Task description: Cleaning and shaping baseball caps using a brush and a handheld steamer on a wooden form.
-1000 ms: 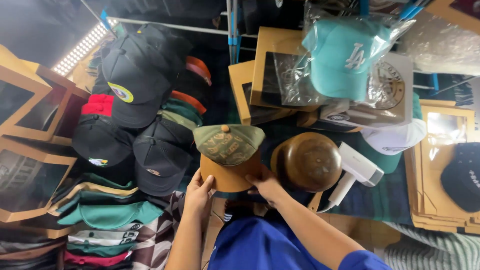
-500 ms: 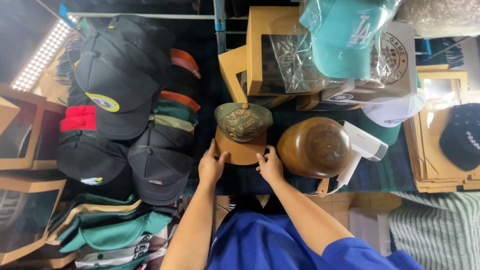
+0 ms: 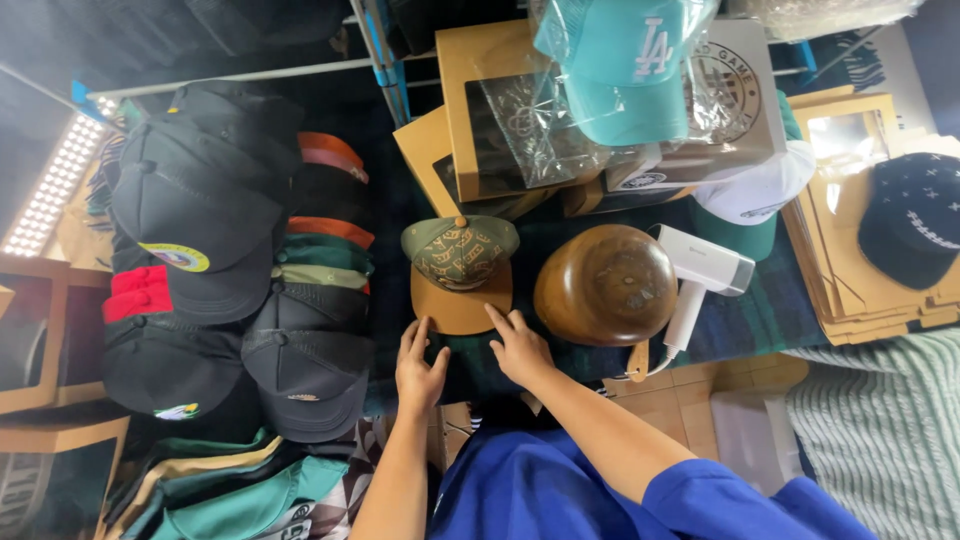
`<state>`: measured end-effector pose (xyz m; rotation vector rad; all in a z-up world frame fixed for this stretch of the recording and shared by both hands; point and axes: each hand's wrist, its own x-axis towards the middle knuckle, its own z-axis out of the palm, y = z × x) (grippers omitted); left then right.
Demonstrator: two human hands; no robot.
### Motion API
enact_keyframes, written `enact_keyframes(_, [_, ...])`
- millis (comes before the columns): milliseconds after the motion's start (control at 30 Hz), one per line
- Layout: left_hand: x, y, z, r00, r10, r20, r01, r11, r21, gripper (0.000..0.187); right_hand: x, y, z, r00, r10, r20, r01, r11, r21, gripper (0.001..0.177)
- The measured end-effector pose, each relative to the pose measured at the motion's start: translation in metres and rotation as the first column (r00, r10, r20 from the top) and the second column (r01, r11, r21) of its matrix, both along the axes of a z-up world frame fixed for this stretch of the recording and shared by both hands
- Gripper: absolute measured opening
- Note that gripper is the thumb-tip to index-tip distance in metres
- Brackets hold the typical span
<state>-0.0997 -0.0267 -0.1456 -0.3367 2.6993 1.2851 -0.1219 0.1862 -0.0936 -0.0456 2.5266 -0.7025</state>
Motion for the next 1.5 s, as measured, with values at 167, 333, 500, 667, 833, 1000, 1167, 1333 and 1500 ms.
enact_keyframes(167, [-0.017,0.006,-0.010,0.997,-0.052,0.056,0.057,0.994,-0.092,0.075,0.000,0.001,0.028,0.999,-0.004,0.036,0.007,0.997,-0.077,0.077])
enact_keyframes(333, [-0.003,0.008,-0.009,0.993,-0.087,0.077,0.104,0.965,-0.241,0.068,0.011,0.025,0.011,0.997,-0.037,0.072,0.052,0.975,-0.217,0.086])
enact_keyframes(500, [0.004,0.030,0.068,0.945,0.235,0.226,-0.263,0.959,0.103,0.052,0.038,0.102,0.018,0.966,0.140,0.217,0.005,0.829,-0.559,0.066])
enact_keyframes(667, [-0.010,0.104,0.152,0.972,0.233,0.030,-0.225,0.887,0.404,0.031,0.058,0.237,0.058,0.932,-0.102,0.349,0.283,0.805,-0.521,0.054])
enact_keyframes(833, [-0.034,0.236,0.224,0.985,0.038,-0.170,0.038,0.906,0.421,0.022,0.087,0.397,0.029,0.707,-0.600,0.374,0.686,0.455,-0.568,0.044])
enact_keyframes(1000, [-0.059,0.410,0.216,0.911,-0.357,-0.209,0.413,0.803,0.429,0.023,0.106,0.540,0.033,0.190,-0.875,0.445,0.779,-0.141,-0.611,0.034])
enact_keyframes(1167, [-0.064,0.591,0.154,0.815,-0.576,-0.068,0.533,0.697,0.479,0.028,0.118,0.649,-0.021,0.096,-0.928,0.361,0.732,-0.180,-0.657,0.036])
enact_keyframes(1333, [-0.078,0.714,0.074,0.662,-0.750,0.012,0.723,0.642,0.255,0.048,0.095,0.702,-0.030,0.060,-0.945,0.322,0.739,-0.175,-0.651,0.041])
enact_keyframes(1500, [-0.094,0.768,0.047,0.725,-0.679,0.119,0.670,0.734,0.106,0.069,0.068,0.733,-0.044,0.016,-0.957,0.291,0.805,-0.161,-0.572,0.052])
